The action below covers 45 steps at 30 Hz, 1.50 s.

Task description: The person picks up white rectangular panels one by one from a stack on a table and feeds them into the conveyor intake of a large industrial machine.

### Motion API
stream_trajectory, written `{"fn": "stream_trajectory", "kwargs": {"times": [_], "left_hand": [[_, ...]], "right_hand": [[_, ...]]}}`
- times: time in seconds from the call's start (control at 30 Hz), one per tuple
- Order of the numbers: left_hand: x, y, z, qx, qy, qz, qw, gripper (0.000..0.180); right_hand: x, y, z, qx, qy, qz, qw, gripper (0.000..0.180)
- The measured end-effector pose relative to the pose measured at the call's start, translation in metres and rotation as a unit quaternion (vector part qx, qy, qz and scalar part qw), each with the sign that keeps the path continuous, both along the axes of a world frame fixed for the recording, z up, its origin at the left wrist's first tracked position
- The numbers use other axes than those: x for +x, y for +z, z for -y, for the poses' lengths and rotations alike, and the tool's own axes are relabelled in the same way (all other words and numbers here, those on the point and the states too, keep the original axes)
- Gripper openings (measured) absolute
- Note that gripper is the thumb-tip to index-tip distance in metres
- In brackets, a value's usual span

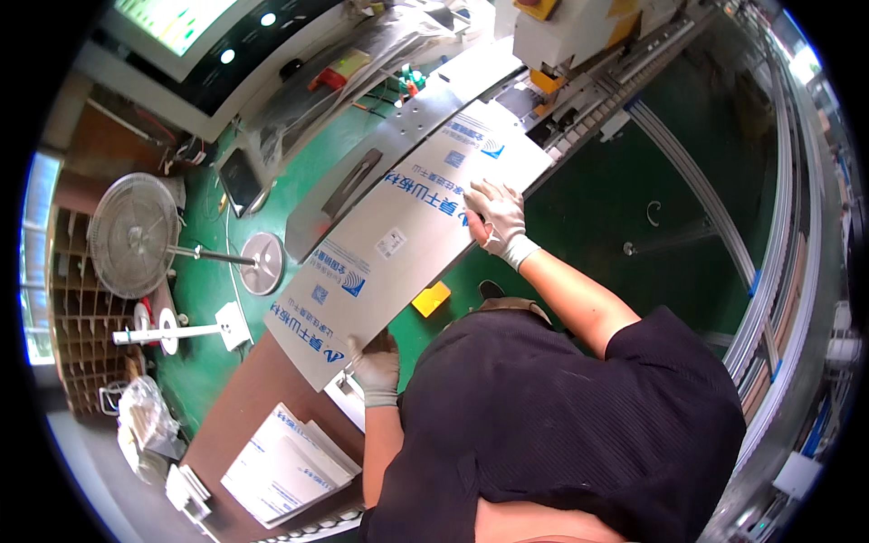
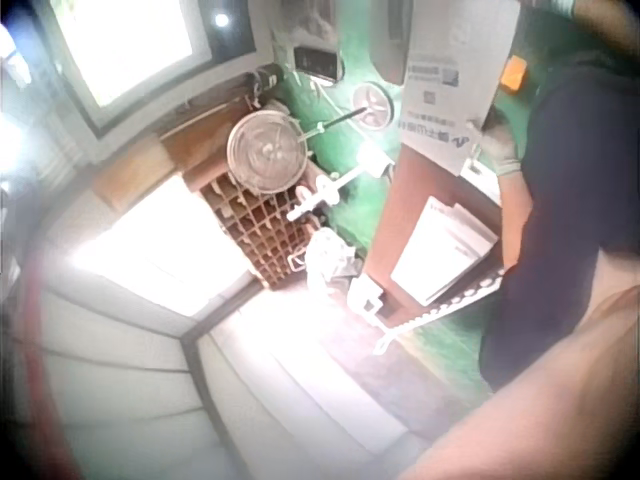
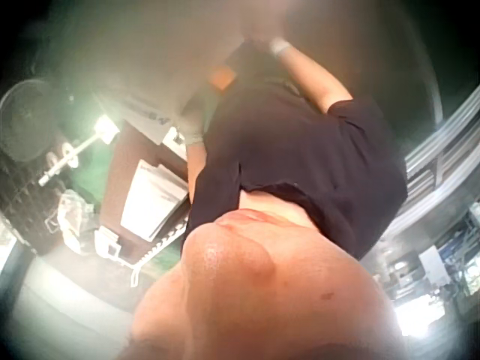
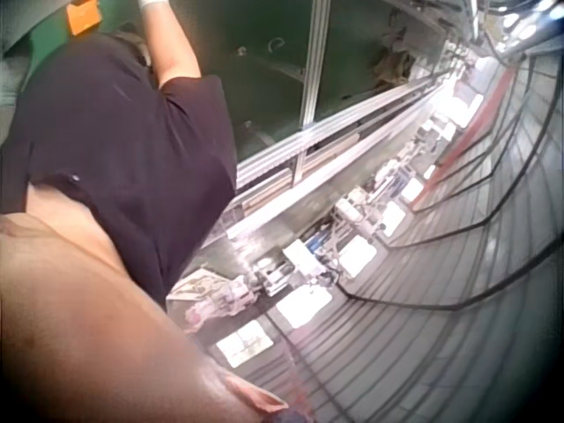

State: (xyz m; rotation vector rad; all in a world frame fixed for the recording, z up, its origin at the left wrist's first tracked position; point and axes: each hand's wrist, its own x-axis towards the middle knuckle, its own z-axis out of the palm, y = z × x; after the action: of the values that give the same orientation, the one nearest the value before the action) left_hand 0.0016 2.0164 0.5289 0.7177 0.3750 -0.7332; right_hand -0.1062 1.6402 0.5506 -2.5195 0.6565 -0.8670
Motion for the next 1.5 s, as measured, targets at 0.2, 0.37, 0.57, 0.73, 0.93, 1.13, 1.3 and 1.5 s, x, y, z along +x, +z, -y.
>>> {"fn": "stream_trajectory", "kwargs": {"times": [0.2, 0.37, 0.57, 0.73, 0.93, 1.13, 1.3, 1.5], "left_hand": [[0.021, 0.010, -0.064, 0.421, 0.212, 0.168, 0.866, 0.067], [0.035, 0.004, -0.081, 0.673, -0.070, 0.515, 0.526, 0.077], [0.057, 0.036, -0.058, 0.726, -0.332, 0.562, 0.216, 0.109], [0.065, 0.053, 0.007, 0.667, -0.367, 0.594, 0.261, 0.127], [0.060, 0.051, 0.059, 0.637, -0.374, 0.620, 0.264, 0.126], [0.039, 0.048, 0.127, 0.625, -0.360, 0.636, 0.273, 0.125], [0.030, 0.033, 0.178, 0.593, -0.327, 0.690, 0.256, 0.119], [0.068, 0.043, 0.251, 0.468, -0.351, 0.761, 0.279, 0.082]], "right_hand": [[0.009, -0.006, 0.026, -0.015, -0.006, 0.027, 0.999, 0.037], [0.008, -0.007, 0.039, -0.028, -0.019, 0.030, 0.999, 0.030], [0.000, -0.006, 0.089, -0.063, -0.027, 0.064, 0.996, 0.023], [-0.011, -0.008, 0.139, -0.083, -0.035, 0.090, 0.992, 0.021], [-0.021, -0.008, 0.196, -0.101, -0.010, 0.120, 0.988, 0.022], [-0.044, -0.017, 0.264, -0.098, 0.021, 0.129, 0.987, 0.017], [-0.059, -0.019, 0.318, -0.145, -0.015, 0.092, 0.985, 0.014], [-0.063, -0.014, 0.344, -0.114, -0.098, 0.096, 0.984, 0.010]]}}
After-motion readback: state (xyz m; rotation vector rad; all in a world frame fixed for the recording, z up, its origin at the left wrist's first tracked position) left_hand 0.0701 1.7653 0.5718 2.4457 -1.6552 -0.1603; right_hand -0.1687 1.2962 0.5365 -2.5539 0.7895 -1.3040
